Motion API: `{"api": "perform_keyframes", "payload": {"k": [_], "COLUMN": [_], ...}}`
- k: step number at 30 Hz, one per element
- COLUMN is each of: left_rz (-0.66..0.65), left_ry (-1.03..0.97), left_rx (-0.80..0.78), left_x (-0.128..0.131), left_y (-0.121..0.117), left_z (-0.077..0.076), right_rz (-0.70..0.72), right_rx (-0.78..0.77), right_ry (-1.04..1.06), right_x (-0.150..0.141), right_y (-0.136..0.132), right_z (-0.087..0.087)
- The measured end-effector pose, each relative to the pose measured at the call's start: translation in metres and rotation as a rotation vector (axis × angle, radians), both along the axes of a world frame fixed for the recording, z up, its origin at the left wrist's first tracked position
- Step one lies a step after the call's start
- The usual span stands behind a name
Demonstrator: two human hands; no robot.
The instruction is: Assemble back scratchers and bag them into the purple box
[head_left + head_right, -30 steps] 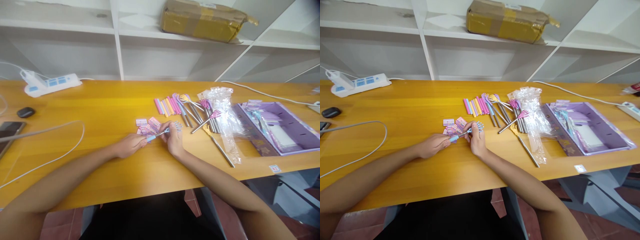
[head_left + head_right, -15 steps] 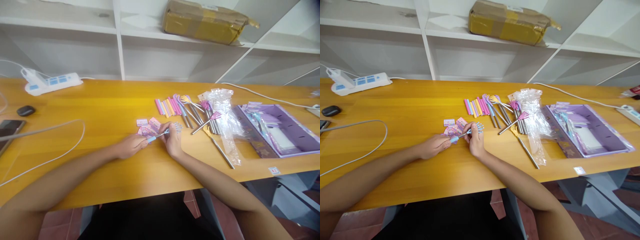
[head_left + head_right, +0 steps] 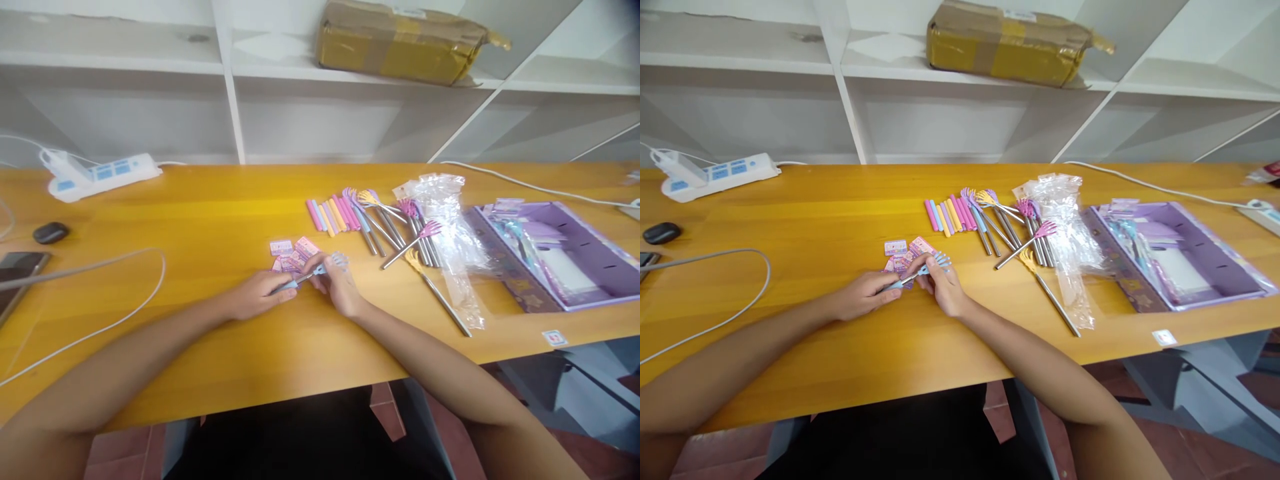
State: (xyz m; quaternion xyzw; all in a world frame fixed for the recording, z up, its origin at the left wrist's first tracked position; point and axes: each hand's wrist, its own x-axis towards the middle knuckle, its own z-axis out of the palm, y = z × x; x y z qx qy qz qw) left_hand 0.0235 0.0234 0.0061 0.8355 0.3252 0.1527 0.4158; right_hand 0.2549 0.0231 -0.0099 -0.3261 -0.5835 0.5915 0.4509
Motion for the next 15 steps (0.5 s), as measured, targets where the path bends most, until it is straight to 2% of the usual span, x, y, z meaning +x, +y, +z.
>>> {"api": "perform_keyframes", "payload": {"k": [3,5,12,15], "left_rz": [0.015,0.026,0.04,0.04], "left_ry": [-0.015,-0.011,-0.015,-0.036], "left_rx": [-0.027,-0.018,0.002,0.006], "left_x": [0.0,0.0,0.001,-0.001], "left_y": [-0.001,-0.002,-0.003,-0.004], "left_z": [-0.002,-0.002,-0.002,-0.001], "right_rz": [0.084,0.077,-0.106,-0.278], "right_rx": [0.02,0.025,0.073,0.107], "right_ry": [0.016,0.008,-0.111,-0.089], "right_x": [-0.001,0.0,0.001,0.015], "right_y": [-0.001,-0.001,0.001,0.016], "right_z": [-0.002,-0.003,0.006,0.02]}}
